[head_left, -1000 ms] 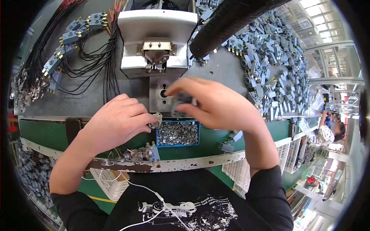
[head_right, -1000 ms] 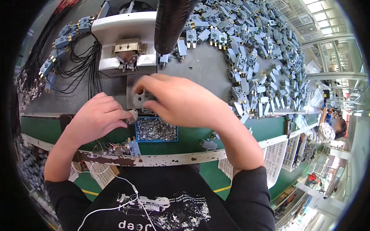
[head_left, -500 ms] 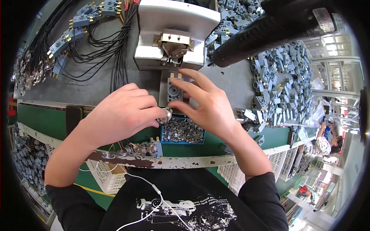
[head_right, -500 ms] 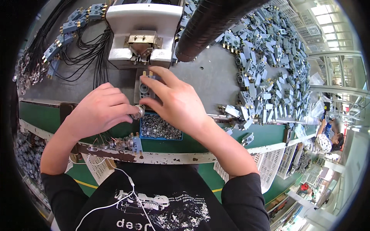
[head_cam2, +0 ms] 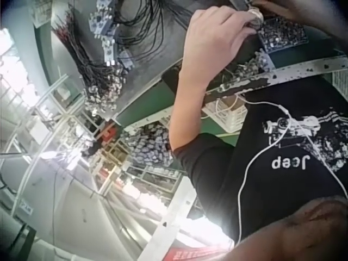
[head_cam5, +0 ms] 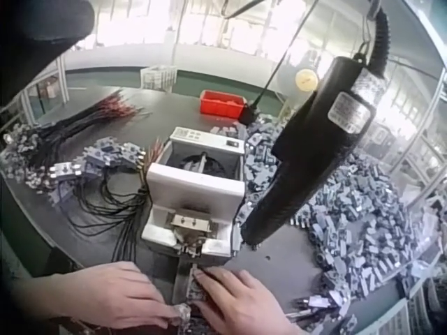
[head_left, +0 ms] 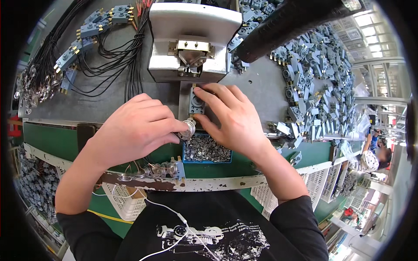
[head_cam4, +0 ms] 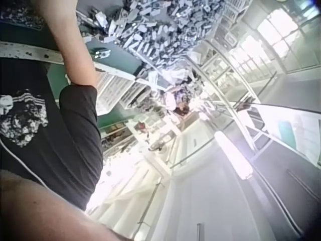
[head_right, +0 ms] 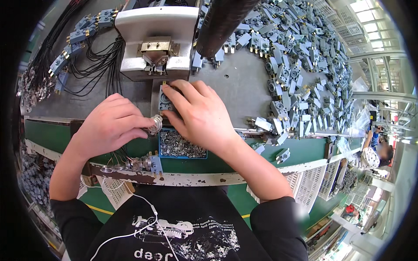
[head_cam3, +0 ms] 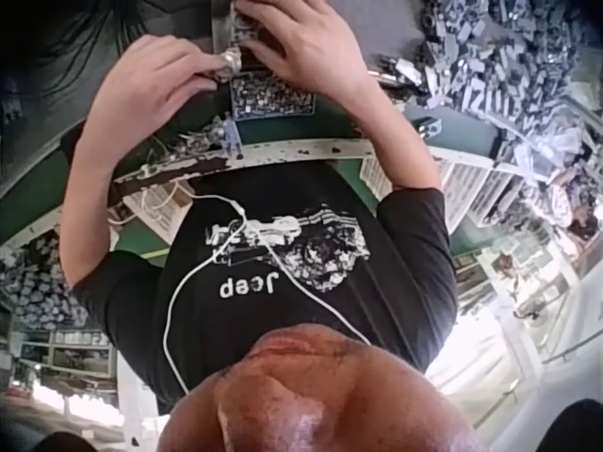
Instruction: Assembling small electronic parts on a production line using an electric screwdriver.
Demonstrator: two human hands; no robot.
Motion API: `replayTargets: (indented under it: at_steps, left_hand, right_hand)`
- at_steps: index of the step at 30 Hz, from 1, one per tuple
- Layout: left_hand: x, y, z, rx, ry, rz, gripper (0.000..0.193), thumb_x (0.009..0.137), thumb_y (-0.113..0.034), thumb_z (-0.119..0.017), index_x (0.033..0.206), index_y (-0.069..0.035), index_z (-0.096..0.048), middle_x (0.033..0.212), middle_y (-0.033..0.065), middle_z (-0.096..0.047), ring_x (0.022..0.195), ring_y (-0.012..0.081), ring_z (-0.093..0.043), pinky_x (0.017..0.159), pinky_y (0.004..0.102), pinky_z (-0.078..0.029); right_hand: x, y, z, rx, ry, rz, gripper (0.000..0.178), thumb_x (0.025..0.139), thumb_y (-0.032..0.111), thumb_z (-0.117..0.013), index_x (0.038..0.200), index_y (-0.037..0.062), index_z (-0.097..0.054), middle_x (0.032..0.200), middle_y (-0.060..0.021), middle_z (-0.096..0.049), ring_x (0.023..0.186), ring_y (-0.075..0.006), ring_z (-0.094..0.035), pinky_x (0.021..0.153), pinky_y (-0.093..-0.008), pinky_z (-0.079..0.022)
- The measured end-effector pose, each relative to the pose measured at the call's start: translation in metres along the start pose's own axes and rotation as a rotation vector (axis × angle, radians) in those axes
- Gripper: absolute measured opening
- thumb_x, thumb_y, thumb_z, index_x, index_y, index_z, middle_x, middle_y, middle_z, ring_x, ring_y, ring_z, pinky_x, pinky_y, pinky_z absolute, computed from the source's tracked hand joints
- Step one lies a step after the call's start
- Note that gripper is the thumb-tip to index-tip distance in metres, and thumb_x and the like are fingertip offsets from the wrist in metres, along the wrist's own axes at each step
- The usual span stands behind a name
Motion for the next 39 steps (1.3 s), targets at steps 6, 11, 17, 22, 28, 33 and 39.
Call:
replayTargets:
  at_steps: [6, 11, 17, 22, 28, 33, 39]
  left_hand:
    - [0.007, 0.001, 0.007, -0.041, -0.199, 0.054, 0.026, 0.080, -0.018, -0.083, 0.103, -0.009, -0.074, 0.083, 0.0040, -0.064, 0.080, 0.0236, -0.064, 0.076, 0.0369, -0.049]
    - [0.027, 0.010, -0.011, 0.047, -0.170, 0.146, 0.019, 0.083, -0.014, -0.081, 0.098, -0.005, -0.072, 0.081, 0.0074, -0.064, 0.080, 0.0290, -0.066, 0.074, 0.0416, -0.052]
    - [0.033, 0.012, -0.020, 0.056, -0.148, 0.155, 0.017, 0.085, -0.015, -0.078, 0.098, -0.007, -0.072, 0.082, 0.0072, -0.063, 0.080, 0.0287, -0.065, 0.073, 0.0419, -0.053]
    - [0.033, 0.002, -0.017, 0.106, -0.153, 0.211, 0.015, 0.085, -0.015, -0.078, 0.094, -0.006, -0.070, 0.082, 0.0076, -0.063, 0.082, 0.0290, -0.066, 0.074, 0.0421, -0.054]
    - [0.033, 0.004, -0.021, 0.050, -0.201, 0.228, 0.014, 0.086, -0.014, -0.077, 0.094, -0.007, -0.067, 0.083, 0.0078, -0.064, 0.083, 0.0296, -0.066, 0.075, 0.0423, -0.054]
    - [0.028, 0.009, -0.026, -0.025, -0.183, 0.215, 0.016, 0.089, -0.017, -0.075, 0.098, -0.008, -0.065, 0.085, 0.0073, -0.065, 0.087, 0.0307, -0.066, 0.078, 0.0436, -0.053]
    - [0.027, 0.011, -0.032, -0.007, -0.178, 0.190, 0.020, 0.090, -0.018, -0.074, 0.102, -0.007, -0.062, 0.086, 0.0075, -0.066, 0.086, 0.0304, -0.066, 0.076, 0.0444, -0.053]
  right_hand:
    - [-0.003, 0.004, 0.037, 0.181, -0.235, -0.055, 0.039, 0.083, -0.002, -0.079, 0.121, 0.0013, -0.072, 0.113, -0.0137, -0.071, 0.084, -0.0216, -0.068, 0.073, -0.0318, -0.055]
    - [0.012, 0.002, 0.103, 0.170, -0.588, 0.338, 0.047, 0.109, 0.027, -0.054, 0.142, -0.0070, -0.050, 0.131, -0.0263, -0.064, 0.088, -0.0236, -0.068, 0.078, -0.0355, -0.054]
    - [0.086, 0.025, 0.110, 0.382, -1.269, -0.117, 0.067, 0.093, 0.022, -0.071, 0.151, 0.0005, -0.046, 0.128, -0.0169, -0.064, 0.118, -0.0201, -0.060, 0.104, -0.0345, -0.045]
    - [0.098, 0.008, 0.107, 0.811, -0.559, -0.179, 0.041, 0.092, 0.012, -0.080, 0.124, -0.0025, -0.058, 0.088, -0.0061, -0.070, 0.074, -0.0122, -0.066, 0.066, -0.0267, -0.051]
    - [0.091, 0.052, 0.106, 0.738, -0.789, -0.398, 0.047, 0.088, 0.009, -0.083, 0.127, 0.0025, -0.056, 0.085, -0.0046, -0.068, 0.065, -0.0118, -0.064, 0.058, -0.0273, -0.049]
    - [0.113, 0.056, 0.098, 0.726, -0.754, -0.298, 0.048, 0.090, 0.007, -0.079, 0.130, 0.0023, -0.052, 0.089, -0.0073, -0.069, 0.068, -0.0138, -0.066, 0.060, -0.0285, -0.051]
    - [0.130, 0.064, 0.081, 0.706, -0.709, -0.186, 0.050, 0.092, 0.004, -0.075, 0.133, 0.0020, -0.047, 0.094, -0.0106, -0.070, 0.071, -0.0163, -0.068, 0.062, -0.0300, -0.054]
Point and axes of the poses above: each hand's wrist, its own x-axis towards the middle knuckle, its own z-axis out of the back of the hand, y = z × x, the point moved 2 cm from there along x, towards the middle knuckle
